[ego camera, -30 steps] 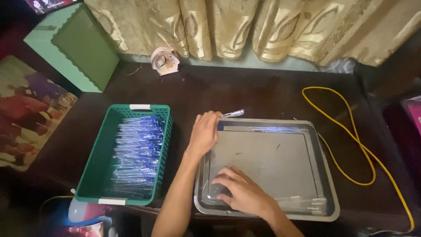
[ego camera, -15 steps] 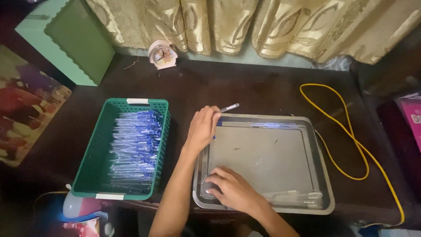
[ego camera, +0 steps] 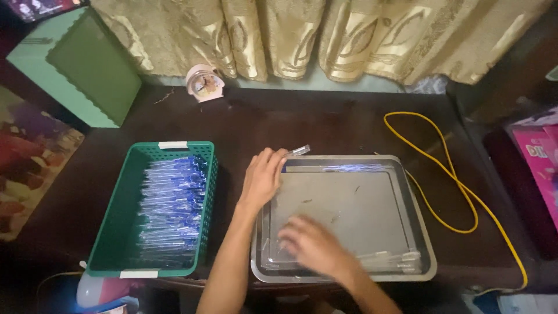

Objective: The person repeatedly picks a clear plastic pen barrel from a tray, inserts a blue ink cartridge, and places the assembled pen into a green basket. The process is repeated continuously throughout the clip.

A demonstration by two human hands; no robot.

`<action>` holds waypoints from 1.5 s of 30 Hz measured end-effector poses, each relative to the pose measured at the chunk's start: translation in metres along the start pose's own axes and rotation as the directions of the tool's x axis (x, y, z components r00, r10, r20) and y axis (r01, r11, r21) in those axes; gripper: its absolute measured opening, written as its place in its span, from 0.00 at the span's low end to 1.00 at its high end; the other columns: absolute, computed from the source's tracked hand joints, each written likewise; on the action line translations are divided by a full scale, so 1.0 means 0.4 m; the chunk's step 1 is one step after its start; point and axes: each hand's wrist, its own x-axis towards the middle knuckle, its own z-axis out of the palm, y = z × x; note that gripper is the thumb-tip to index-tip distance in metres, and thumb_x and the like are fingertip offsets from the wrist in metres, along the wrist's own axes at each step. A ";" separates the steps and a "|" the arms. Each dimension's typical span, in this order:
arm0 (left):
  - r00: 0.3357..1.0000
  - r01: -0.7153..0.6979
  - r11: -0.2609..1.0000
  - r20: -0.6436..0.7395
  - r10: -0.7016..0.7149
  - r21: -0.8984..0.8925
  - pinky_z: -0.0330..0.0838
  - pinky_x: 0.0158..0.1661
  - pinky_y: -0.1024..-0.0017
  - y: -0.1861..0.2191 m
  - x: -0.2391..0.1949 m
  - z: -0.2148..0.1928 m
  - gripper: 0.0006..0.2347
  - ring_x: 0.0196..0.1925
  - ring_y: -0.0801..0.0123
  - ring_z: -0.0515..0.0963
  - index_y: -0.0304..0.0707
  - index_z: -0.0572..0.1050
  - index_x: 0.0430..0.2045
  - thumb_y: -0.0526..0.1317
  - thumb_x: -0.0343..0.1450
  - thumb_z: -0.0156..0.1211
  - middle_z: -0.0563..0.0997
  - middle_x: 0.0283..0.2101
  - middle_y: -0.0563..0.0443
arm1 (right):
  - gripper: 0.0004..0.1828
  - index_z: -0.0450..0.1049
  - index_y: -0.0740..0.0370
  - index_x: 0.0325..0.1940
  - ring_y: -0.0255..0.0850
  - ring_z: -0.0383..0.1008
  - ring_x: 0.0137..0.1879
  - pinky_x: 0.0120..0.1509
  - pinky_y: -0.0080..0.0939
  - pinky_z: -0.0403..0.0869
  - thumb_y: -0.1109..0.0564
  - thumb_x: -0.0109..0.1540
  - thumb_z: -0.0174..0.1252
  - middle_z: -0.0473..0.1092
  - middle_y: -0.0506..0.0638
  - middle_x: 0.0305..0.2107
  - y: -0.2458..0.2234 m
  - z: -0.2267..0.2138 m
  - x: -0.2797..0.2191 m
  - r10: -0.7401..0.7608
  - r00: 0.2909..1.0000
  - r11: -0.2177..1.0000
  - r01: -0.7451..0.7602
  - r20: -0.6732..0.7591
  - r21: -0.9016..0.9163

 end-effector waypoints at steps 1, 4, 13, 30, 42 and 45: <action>1.000 -0.004 1.000 0.007 0.004 -0.006 0.65 0.38 0.62 0.001 0.010 -0.005 0.10 0.36 0.58 0.72 0.39 0.73 0.51 0.39 0.81 0.44 0.71 0.38 0.49 | 0.08 0.78 0.59 0.46 0.47 0.71 0.49 0.57 0.50 0.70 0.55 0.66 0.58 0.70 0.51 0.42 0.019 -0.046 -0.006 0.009 1.000 1.000 -0.009 -0.003 0.002; 0.997 0.054 0.998 0.046 -0.054 0.018 0.70 0.39 0.62 0.005 0.009 -0.010 0.11 0.34 0.55 0.75 0.43 0.74 0.49 0.44 0.81 0.43 0.68 0.31 0.51 | 0.12 0.78 0.49 0.51 0.49 0.72 0.57 0.62 0.50 0.70 0.52 0.64 0.60 0.72 0.49 0.45 0.078 -0.157 -0.045 0.226 0.973 0.917 -0.232 -0.057 -0.324; 1.000 -0.004 0.999 0.026 0.003 0.049 0.69 0.38 0.64 -0.002 -0.001 0.011 0.11 0.34 0.57 0.74 0.46 0.74 0.51 0.44 0.81 0.44 0.68 0.31 0.52 | 0.13 0.81 0.54 0.51 0.51 0.78 0.56 0.61 0.49 0.75 0.59 0.63 0.59 0.78 0.55 0.44 0.064 -0.273 -0.065 0.661 0.744 0.741 -0.628 0.095 -0.236; 0.999 -0.045 0.999 0.002 0.045 0.030 0.70 0.39 0.67 0.002 0.001 0.012 0.09 0.35 0.61 0.77 0.44 0.77 0.47 0.42 0.80 0.49 0.72 0.29 0.53 | 0.05 0.80 0.49 0.42 0.47 0.78 0.54 0.60 0.46 0.76 0.54 0.65 0.59 0.75 0.48 0.41 0.139 -0.183 -0.082 0.613 0.786 0.778 -0.582 0.082 -0.237; 0.995 0.019 0.986 0.102 -0.002 -0.165 0.73 0.48 0.61 0.078 0.029 -0.069 0.07 0.39 0.52 0.81 0.38 0.78 0.41 0.39 0.78 0.53 0.79 0.30 0.45 | 0.10 0.79 0.63 0.47 0.56 0.80 0.49 0.57 0.54 0.76 0.62 0.65 0.53 0.78 0.62 0.38 0.062 -0.261 -0.080 0.505 0.863 0.835 -0.484 -0.018 0.262; 0.990 0.015 0.986 0.141 0.009 -0.168 0.72 0.48 0.61 0.102 0.039 -0.095 0.08 0.38 0.54 0.81 0.39 0.78 0.37 0.40 0.78 0.52 0.79 0.28 0.46 | 0.11 0.80 0.58 0.48 0.46 0.81 0.46 0.55 0.48 0.78 0.65 0.65 0.57 0.79 0.52 0.38 0.130 -0.244 -0.098 0.314 0.868 0.936 -0.216 -0.385 0.277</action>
